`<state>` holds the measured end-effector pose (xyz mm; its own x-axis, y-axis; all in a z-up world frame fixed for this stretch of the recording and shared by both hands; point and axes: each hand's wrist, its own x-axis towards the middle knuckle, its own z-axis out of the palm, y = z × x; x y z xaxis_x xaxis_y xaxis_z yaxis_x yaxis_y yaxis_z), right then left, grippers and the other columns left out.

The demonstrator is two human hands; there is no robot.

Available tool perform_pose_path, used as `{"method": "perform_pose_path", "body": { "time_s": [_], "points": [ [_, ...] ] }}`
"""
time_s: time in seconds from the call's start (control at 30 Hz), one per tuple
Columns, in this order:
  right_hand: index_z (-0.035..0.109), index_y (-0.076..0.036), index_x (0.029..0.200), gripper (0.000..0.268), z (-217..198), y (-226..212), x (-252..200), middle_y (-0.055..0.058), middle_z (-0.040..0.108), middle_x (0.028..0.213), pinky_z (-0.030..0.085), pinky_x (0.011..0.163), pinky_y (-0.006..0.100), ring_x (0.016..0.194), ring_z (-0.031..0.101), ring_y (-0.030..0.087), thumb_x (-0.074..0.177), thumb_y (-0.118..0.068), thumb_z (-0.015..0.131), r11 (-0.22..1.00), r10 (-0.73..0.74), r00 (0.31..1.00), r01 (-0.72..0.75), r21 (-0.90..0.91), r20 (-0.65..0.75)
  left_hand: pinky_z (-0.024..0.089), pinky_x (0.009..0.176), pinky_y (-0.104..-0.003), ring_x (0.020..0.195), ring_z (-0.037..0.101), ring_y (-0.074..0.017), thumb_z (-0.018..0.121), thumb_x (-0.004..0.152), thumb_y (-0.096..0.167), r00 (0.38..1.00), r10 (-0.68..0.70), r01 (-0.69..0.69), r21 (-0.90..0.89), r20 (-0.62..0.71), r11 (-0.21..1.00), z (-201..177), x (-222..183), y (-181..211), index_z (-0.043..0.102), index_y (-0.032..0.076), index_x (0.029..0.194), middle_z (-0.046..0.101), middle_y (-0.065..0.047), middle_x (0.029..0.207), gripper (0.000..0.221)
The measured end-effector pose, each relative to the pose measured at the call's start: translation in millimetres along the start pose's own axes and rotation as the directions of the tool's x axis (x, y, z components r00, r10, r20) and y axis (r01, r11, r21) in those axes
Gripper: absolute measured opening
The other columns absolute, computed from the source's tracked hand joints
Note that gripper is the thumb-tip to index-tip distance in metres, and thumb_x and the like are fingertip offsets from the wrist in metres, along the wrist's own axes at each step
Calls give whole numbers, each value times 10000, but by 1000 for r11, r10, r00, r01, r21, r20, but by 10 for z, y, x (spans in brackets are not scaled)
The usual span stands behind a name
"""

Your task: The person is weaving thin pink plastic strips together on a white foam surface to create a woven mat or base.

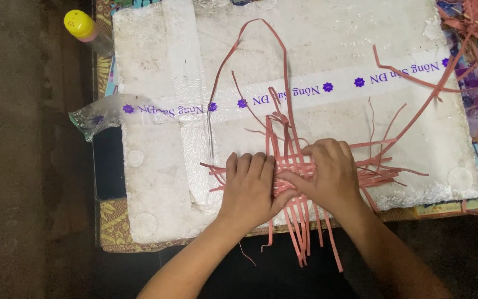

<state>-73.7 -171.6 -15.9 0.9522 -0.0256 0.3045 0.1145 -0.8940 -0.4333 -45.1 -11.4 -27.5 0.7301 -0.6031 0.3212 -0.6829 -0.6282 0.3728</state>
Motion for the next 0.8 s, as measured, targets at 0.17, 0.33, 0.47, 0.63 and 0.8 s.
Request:
{"method": "perform_pose_path", "body": {
  "time_s": [0.17,0.33,0.47,0.63,0.8],
  "points": [
    [560,-73,818,453,-41,-54,-18,73,476,740,328,714,374,762,469,252,590,-412,755,997,15,1000,-17,-72,-24,257,865,-513,879,466,-325,493,710,557,1000,-1,1,-3,10,1000,24,2,-6,535,-37,986,508,-173,905,656],
    [553,-77,808,450,-11,-12,-17,73,477,735,327,724,375,771,463,267,582,-405,761,998,16,1000,-18,-57,-21,273,857,-514,877,469,-323,501,703,561,1000,8,-8,-2,14,1000,48,2,-17,534,-30,978,506,-167,899,653],
    [542,-82,785,445,20,14,-28,68,475,724,321,711,380,767,463,270,585,-414,761,999,28,999,-29,-38,-18,270,856,-512,860,477,-313,517,700,547,1000,13,-13,-10,0,1000,71,-6,-25,540,-26,951,510,-154,864,627],
    [532,-91,759,432,70,64,-50,57,466,717,329,695,377,772,461,275,583,-412,763,999,31,999,-32,-31,-32,270,858,-520,846,478,-315,532,704,519,999,14,-14,-27,31,1000,51,9,-19,537,-35,939,505,-156,840,601],
    [524,-95,734,415,65,67,-38,54,471,712,331,668,382,760,470,279,594,-412,753,998,41,999,-42,-35,-16,276,858,-518,826,484,-304,539,710,507,1000,28,-28,-15,11,999,38,20,-17,543,-25,888,499,-142,795,561]
  ]
}}
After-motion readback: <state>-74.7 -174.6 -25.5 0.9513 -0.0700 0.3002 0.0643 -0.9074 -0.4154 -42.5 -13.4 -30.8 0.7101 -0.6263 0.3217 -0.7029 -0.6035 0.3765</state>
